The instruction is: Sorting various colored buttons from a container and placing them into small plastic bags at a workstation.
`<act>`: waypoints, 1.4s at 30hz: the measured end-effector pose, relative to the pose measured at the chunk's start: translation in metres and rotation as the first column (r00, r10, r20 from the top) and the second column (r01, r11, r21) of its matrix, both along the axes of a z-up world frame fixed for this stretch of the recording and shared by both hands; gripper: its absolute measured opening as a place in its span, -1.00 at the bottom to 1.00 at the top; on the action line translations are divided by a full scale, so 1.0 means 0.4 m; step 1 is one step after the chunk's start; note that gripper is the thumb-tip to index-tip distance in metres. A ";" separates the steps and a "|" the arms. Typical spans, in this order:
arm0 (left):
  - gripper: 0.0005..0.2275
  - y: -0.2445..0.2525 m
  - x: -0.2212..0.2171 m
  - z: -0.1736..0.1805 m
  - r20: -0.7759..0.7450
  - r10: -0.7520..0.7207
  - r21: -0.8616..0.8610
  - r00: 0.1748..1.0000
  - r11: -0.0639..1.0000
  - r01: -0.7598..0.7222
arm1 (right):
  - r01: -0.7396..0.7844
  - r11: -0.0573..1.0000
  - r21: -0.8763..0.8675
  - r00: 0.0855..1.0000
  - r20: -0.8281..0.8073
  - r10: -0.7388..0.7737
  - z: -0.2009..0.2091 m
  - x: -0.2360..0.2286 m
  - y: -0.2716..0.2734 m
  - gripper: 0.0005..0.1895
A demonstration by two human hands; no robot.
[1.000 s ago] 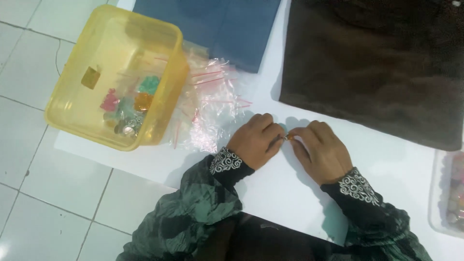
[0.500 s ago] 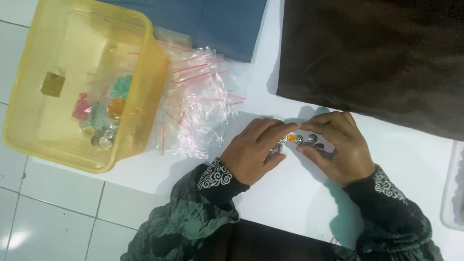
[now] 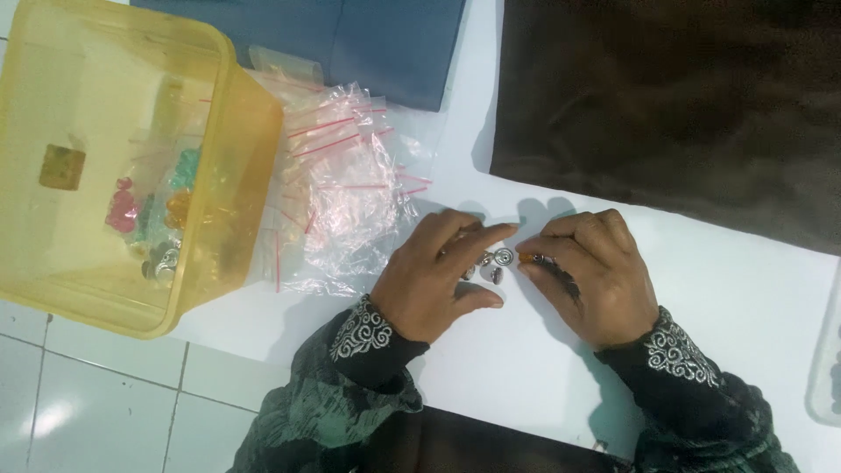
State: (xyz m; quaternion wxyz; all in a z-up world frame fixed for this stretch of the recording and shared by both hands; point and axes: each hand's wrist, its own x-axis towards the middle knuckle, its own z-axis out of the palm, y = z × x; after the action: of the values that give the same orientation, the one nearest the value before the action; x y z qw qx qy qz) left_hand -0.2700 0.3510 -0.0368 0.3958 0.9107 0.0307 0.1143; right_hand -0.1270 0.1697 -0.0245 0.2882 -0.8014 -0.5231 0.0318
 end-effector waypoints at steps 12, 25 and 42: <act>-0.60 -0.074 0.056 -0.064 -0.016 -0.067 -0.164 0.998 0.984 0.063 | -0.080 0.997 -0.006 0.997 -0.007 0.080 0.003 0.012 -0.054 -0.88; -0.37 -0.151 0.062 0.021 0.146 0.062 -0.263 0.987 0.965 -0.022 | 0.242 0.932 0.271 0.903 -0.415 -0.114 0.108 -0.013 -0.246 -0.83; -0.74 -0.754 0.528 0.166 0.161 -0.654 0.192 0.739 0.756 0.626 | 0.467 0.883 -0.049 0.862 0.247 -0.442 0.205 0.235 -0.891 -0.80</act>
State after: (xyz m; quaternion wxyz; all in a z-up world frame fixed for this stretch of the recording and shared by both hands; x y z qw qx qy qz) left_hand -0.0589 0.0494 0.0294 0.3539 0.8702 -0.3352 0.0723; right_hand -0.0329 -0.1867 0.0576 0.1822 -0.9145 -0.3466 -0.1016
